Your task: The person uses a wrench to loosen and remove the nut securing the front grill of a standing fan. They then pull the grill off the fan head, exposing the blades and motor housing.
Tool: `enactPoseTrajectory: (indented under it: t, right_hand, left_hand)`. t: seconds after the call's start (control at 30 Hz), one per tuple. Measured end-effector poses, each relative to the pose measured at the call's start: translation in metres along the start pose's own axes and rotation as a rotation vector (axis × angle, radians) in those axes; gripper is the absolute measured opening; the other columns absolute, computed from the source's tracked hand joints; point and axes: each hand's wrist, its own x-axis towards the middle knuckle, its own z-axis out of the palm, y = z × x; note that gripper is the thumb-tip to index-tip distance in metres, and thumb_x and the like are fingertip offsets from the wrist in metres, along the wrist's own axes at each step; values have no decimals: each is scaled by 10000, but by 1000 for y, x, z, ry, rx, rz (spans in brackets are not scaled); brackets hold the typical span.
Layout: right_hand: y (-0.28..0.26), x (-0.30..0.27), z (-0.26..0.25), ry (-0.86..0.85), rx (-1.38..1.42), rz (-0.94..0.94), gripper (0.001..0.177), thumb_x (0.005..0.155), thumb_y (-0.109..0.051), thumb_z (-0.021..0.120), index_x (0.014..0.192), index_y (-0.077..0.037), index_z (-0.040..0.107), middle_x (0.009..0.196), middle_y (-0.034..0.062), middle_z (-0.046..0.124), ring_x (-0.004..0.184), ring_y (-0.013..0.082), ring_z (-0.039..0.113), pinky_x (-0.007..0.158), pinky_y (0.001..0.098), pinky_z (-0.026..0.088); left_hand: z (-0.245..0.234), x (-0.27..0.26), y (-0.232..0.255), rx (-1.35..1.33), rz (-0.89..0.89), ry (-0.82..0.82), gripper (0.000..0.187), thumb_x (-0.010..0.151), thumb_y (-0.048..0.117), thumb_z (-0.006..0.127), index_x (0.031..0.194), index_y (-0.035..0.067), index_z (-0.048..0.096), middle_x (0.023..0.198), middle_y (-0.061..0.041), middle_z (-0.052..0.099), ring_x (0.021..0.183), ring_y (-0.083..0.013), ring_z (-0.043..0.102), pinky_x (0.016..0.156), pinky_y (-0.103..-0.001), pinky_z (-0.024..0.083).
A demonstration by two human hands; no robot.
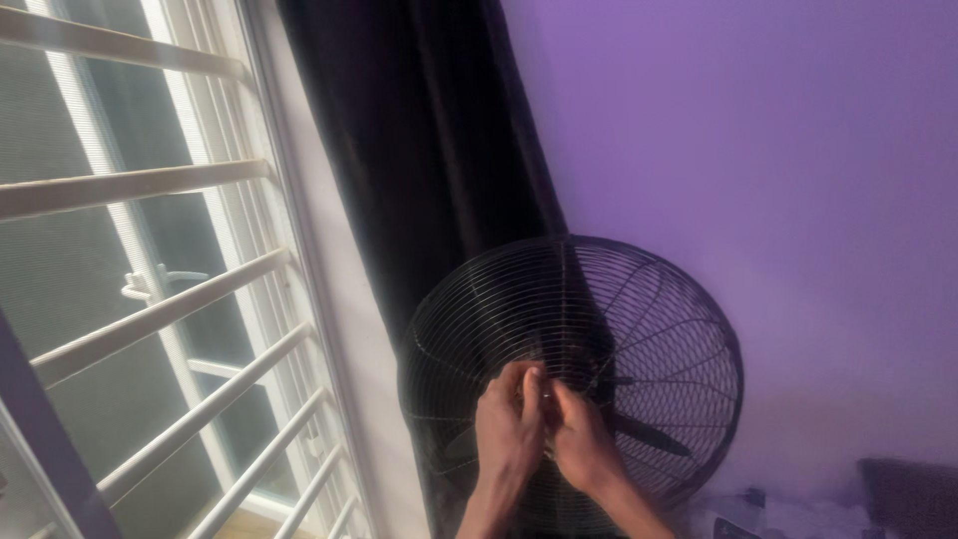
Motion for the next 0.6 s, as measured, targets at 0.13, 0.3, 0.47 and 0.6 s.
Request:
enactPoseTrajectory:
  t: [0.13, 0.3, 0.47, 0.6]
  right_hand:
    - [1, 1, -14, 16, 83, -54, 277, 975, -81, 489, 1204, -91, 645, 892, 31, 730, 727, 110, 632, 633, 296, 515]
    - [10, -5, -48, 189, -70, -58, 277, 991, -282, 582, 1127, -55, 663, 938, 48, 793, 861, 116, 736, 753, 285, 568]
    - [19, -6, -83, 336, -267, -92, 335, 950, -327, 634, 1166, -75, 677, 968, 57, 758, 879, 141, 727, 777, 316, 569]
    - [10, -10, -111, 369, -313, 22, 386, 946, -402, 598, 1177, -122, 729, 951, 82, 800, 879, 184, 751, 794, 344, 576]
  left_hand:
    - [10, 1, 8, -64, 27, -83, 331, 985, 301, 528, 1153, 85, 715, 872, -118, 802, 778, -209, 796, 697, -340, 615]
    - [38, -5, 22, 21, -74, -203, 355, 987, 289, 515, 1239, 97, 677, 831, -139, 798, 752, -234, 794, 708, -358, 606]
    - [70, -12, 24, -62, 26, -261, 369, 969, 267, 546, 1254, 55, 646, 916, -141, 801, 824, -257, 811, 750, -376, 623]
    - [85, -15, 21, -30, 185, -148, 377, 941, 211, 624, 1264, 16, 627, 1154, -188, 725, 1049, -313, 734, 887, -392, 578]
